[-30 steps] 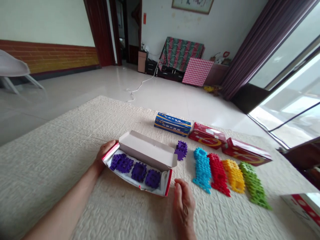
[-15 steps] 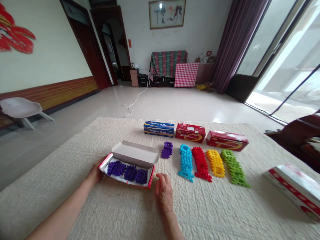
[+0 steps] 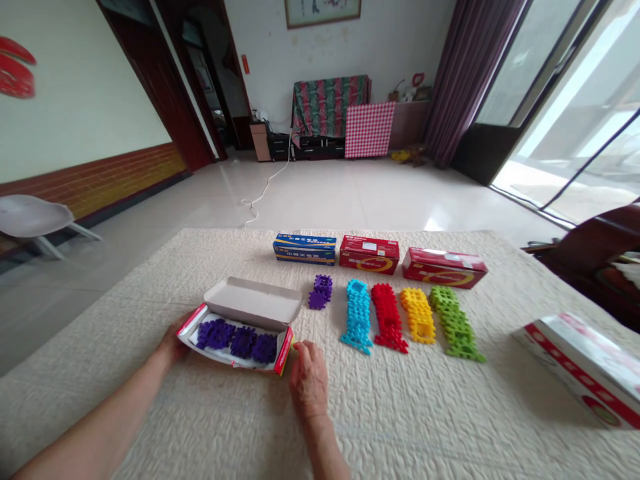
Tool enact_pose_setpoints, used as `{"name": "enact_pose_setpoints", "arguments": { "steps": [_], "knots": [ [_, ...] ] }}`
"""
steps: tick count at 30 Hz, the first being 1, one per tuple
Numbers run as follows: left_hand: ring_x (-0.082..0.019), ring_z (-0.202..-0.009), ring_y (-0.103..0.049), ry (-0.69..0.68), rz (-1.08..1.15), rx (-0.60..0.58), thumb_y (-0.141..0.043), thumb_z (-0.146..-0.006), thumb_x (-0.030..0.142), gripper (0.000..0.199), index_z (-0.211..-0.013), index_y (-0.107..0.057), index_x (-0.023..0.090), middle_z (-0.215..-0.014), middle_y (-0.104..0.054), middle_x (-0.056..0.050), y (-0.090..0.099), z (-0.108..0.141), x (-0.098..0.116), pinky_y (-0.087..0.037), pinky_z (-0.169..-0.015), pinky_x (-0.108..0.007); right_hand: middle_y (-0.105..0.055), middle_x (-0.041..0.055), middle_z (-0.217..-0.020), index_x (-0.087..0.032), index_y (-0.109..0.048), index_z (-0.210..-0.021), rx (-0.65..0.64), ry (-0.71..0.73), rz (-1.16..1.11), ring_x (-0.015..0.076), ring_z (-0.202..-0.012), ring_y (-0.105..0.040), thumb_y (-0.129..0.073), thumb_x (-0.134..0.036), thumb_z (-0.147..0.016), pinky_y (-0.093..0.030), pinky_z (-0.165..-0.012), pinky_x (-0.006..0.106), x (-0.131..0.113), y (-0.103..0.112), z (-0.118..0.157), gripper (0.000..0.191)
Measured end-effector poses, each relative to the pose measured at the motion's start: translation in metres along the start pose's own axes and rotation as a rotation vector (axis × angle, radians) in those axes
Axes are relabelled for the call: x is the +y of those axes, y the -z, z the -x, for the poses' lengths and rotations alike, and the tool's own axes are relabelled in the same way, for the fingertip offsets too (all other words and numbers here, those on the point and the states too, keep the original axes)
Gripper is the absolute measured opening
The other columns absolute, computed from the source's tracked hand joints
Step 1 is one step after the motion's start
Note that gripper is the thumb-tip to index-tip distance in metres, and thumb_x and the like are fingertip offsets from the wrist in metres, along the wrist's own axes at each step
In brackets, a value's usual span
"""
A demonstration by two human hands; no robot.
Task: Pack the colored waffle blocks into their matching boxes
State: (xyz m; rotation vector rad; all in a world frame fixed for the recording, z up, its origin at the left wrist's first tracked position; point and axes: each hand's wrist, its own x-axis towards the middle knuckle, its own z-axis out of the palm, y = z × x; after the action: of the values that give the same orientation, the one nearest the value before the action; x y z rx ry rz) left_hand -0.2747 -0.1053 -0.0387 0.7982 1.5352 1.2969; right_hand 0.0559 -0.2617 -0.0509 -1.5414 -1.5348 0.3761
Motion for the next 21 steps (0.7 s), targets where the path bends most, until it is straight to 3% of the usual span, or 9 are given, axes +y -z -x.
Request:
{"name": "enact_pose_setpoints", "arguments": {
  "steps": [4,11,14,17,21],
  "knots": [
    [-0.019,-0.089,-0.064,0.14,-0.007,-0.039,-0.057,-0.091,0.035,0.03,-0.112,-0.06,0.013,-0.107,-0.064,-0.007,0.0,-0.003,-0.002,-0.055,-0.077,-0.038,-0.06,0.0078,-0.107,-0.02,-0.059,-0.108,0.0,-0.01,0.004,0.0192,-0.1,-0.054,-0.039,-0.002,-0.079,-0.046,-0.089,0.033,-0.001,0.0,0.0,0.04],
    [-0.021,-0.099,-0.061,0.154,-0.001,-0.081,-0.057,-0.091,0.034,0.033,-0.119,-0.056,0.015,-0.118,-0.059,-0.009,0.001,-0.004,-0.001,-0.054,-0.082,-0.042,-0.062,0.0067,-0.103,-0.02,-0.06,-0.107,0.035,0.014,0.041,0.0182,-0.095,-0.056,-0.04,-0.003,-0.081,-0.046,-0.085,0.031,-0.003,-0.003,-0.002,0.038],
    [-0.019,-0.085,-0.065,0.105,0.019,-0.093,-0.059,-0.089,0.035,0.029,-0.107,-0.062,0.013,-0.1,-0.066,-0.006,0.001,-0.005,-0.003,-0.055,-0.074,-0.035,-0.062,0.0065,-0.101,-0.02,-0.061,-0.105,0.051,0.027,0.067,0.0182,-0.094,-0.057,-0.04,-0.003,-0.081,-0.046,-0.084,0.031,-0.005,-0.005,-0.002,0.037],
    [-0.019,-0.066,-0.066,0.049,0.046,-0.11,-0.07,-0.076,0.03,0.022,-0.09,-0.069,0.013,-0.072,-0.07,-0.003,0.002,-0.007,-0.005,-0.054,-0.062,-0.029,-0.062,0.0063,-0.099,-0.02,-0.061,-0.104,0.06,0.037,0.091,0.0181,-0.093,-0.056,-0.04,-0.003,-0.081,-0.046,-0.084,0.03,-0.005,-0.006,-0.002,0.036],
    [-0.02,-0.059,-0.068,0.008,0.074,-0.145,-0.073,-0.066,0.028,0.024,-0.084,-0.071,0.014,-0.066,-0.072,-0.002,0.004,-0.012,-0.01,-0.054,-0.058,-0.028,-0.062,0.0066,-0.097,-0.019,-0.061,-0.101,0.065,0.038,0.121,0.0181,-0.092,-0.056,-0.039,-0.002,-0.081,-0.046,-0.084,0.03,-0.004,-0.007,-0.004,0.034]
  ]
}}
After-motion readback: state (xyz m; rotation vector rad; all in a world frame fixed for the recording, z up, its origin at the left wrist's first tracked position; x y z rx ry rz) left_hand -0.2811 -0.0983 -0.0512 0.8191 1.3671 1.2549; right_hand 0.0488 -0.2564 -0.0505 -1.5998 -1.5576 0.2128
